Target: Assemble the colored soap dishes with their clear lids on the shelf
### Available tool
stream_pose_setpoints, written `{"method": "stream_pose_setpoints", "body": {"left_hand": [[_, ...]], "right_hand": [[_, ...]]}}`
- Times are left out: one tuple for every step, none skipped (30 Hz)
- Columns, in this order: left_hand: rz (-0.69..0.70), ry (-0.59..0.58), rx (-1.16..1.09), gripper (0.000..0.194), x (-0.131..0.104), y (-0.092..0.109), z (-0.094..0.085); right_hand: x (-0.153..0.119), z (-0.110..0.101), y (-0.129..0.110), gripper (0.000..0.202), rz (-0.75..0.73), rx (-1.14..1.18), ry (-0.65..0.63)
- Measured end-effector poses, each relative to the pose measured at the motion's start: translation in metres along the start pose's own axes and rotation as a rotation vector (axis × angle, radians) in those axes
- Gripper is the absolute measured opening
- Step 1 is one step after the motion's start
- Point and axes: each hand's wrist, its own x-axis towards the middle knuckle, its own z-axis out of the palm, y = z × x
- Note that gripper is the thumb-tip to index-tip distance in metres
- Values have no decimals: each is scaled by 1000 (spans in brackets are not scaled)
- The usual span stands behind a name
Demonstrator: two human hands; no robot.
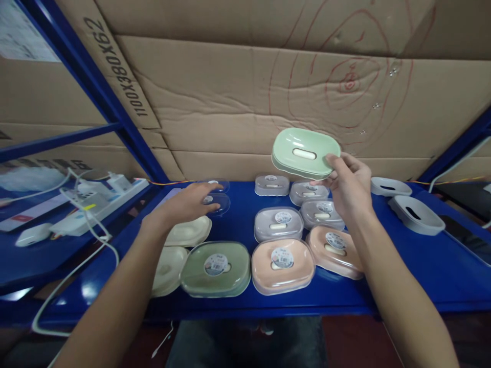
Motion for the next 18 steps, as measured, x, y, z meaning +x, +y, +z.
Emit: {"method": "stream_pose_setpoints", "body": {"left_hand": [[-22, 0, 6, 56, 2, -7, 1], [-40, -3, 2, 58, 4, -13, 3], [-51, -11, -7, 60, 6, -18, 5], [-57, -23, -13, 62, 8, -22, 7], [-61, -40, -15, 65, 10, -25, 10], [-63, -61, -7, 68, 12, -27, 13], [-67, -86, 11, 71, 14, -28, 16], [-78, -115, 42, 75, 16, -28, 19], [-95, -145, 81, 79, 18, -28, 21], [-114, -169, 120, 84, 20, -27, 23], [-133, -188, 157, 90, 21, -26, 24], [-149, -203, 188, 94, 22, -25, 25], [-158, -210, 211, 98, 22, -24, 25], [-159, -213, 228, 99, 22, -23, 24], [-155, -215, 243, 99, 22, -22, 24], [-153, -216, 261, 98, 22, -21, 23], [-151, -215, 281, 96, 22, -20, 22], [-150, -214, 300, 95, 23, -19, 22]], "right_hand": [[0, 0, 0, 21, 0, -6, -2], [0, 0, 0, 21, 1, -13, -3], [0, 1, 1, 21, 2, -18, 0], [0, 1, 1, 21, 2, -20, 4], [0, 1, 1, 21, 1, -20, 8], [0, 2, 1, 21, 0, -19, 11], [0, 2, 1, 22, -3, -18, 12], [0, 2, 1, 23, -5, -18, 9], [0, 2, 1, 25, -5, -21, 5], [0, 2, 2, 27, -4, -27, 0], [0, 1, 2, 28, -3, -32, -3], [0, 1, 3, 27, 1, -36, -7], [1, 0, 4, 27, 8, -39, -14], [1, 0, 5, 26, 15, -43, -21], [1, -1, 6, 26, 22, -49, -28], [1, -1, 6, 26, 30, -61, -37], [0, -1, 6, 28, 35, -77, -46], [0, -1, 6, 31, 44, -99, -62]]}}
